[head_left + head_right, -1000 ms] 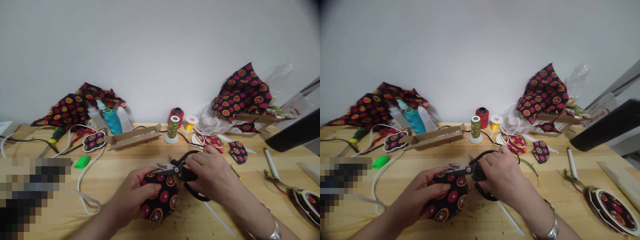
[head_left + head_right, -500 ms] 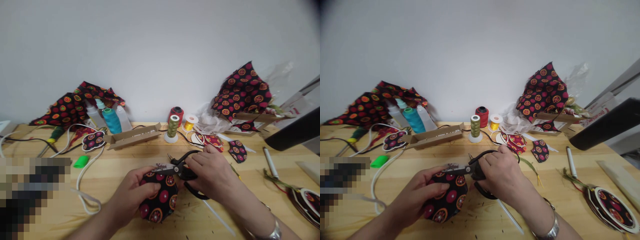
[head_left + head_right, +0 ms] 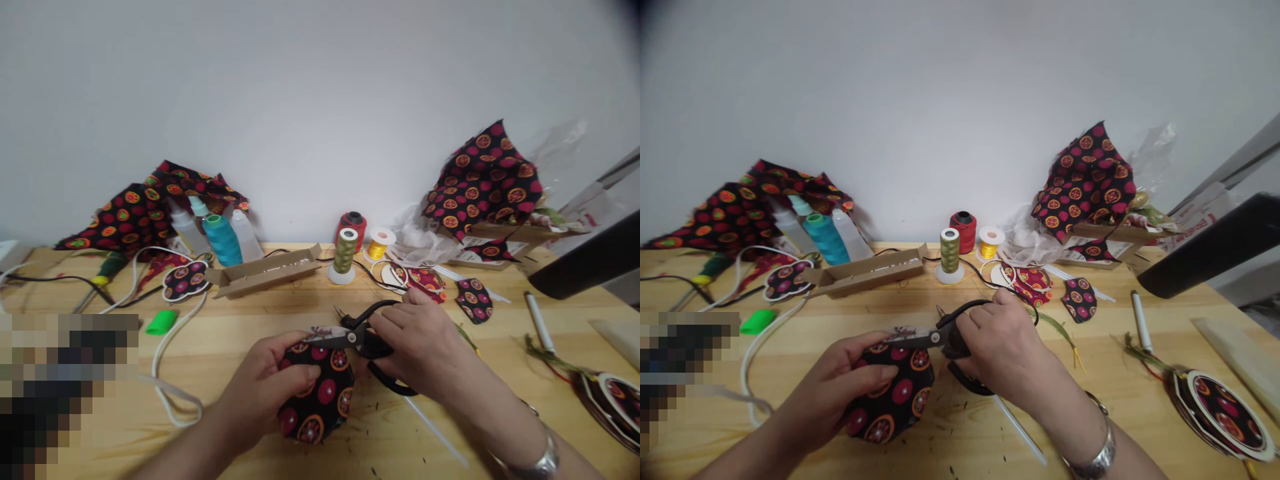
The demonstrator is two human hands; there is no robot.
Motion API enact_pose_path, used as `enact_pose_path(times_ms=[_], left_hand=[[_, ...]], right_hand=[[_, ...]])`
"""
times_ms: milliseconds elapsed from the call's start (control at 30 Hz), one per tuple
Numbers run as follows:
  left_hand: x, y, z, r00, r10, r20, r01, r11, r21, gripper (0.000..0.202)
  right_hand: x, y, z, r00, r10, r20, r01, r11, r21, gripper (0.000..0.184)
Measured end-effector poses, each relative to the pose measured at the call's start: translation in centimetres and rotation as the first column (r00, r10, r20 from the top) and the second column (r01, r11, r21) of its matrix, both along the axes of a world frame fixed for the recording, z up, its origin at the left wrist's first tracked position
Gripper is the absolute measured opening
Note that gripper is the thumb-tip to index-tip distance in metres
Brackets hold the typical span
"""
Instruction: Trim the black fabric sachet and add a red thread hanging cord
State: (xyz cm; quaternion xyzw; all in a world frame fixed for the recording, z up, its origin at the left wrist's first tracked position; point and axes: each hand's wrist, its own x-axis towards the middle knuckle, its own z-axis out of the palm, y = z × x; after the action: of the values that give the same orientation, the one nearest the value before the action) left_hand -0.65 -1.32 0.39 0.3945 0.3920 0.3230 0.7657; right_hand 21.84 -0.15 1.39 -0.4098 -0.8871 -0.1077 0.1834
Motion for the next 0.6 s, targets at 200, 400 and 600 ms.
enact_pose_path(times_ms=[200, 400, 600], left_hand=[[-0.22, 0.00, -0.38, 1.000, -0.024, -0.018, 0.024, 1.000, -0.012, 0.035], [0.02, -0.05, -0.20, 0.998, 0.005, -0.070, -0.006, 1.000, -0.015, 0.029], [0.07, -0.08, -0.30, 0.995, -0.013, -0.099, 0.013, 1.000, -0.002, 0.026]], right_hand=[[0.02, 0.04, 0.13, 1.000, 0.005, 0.013, -0.005, 1.000, -0.003, 0.005], [0.16, 0.02, 0.14, 0.999, 0.008, 0.043, -0.007, 1.000, -0.012, 0.003], [0.34, -0.03, 0.27, 0.998, 0.009, 0.055, -0.008, 0.999, -0.034, 0.006]])
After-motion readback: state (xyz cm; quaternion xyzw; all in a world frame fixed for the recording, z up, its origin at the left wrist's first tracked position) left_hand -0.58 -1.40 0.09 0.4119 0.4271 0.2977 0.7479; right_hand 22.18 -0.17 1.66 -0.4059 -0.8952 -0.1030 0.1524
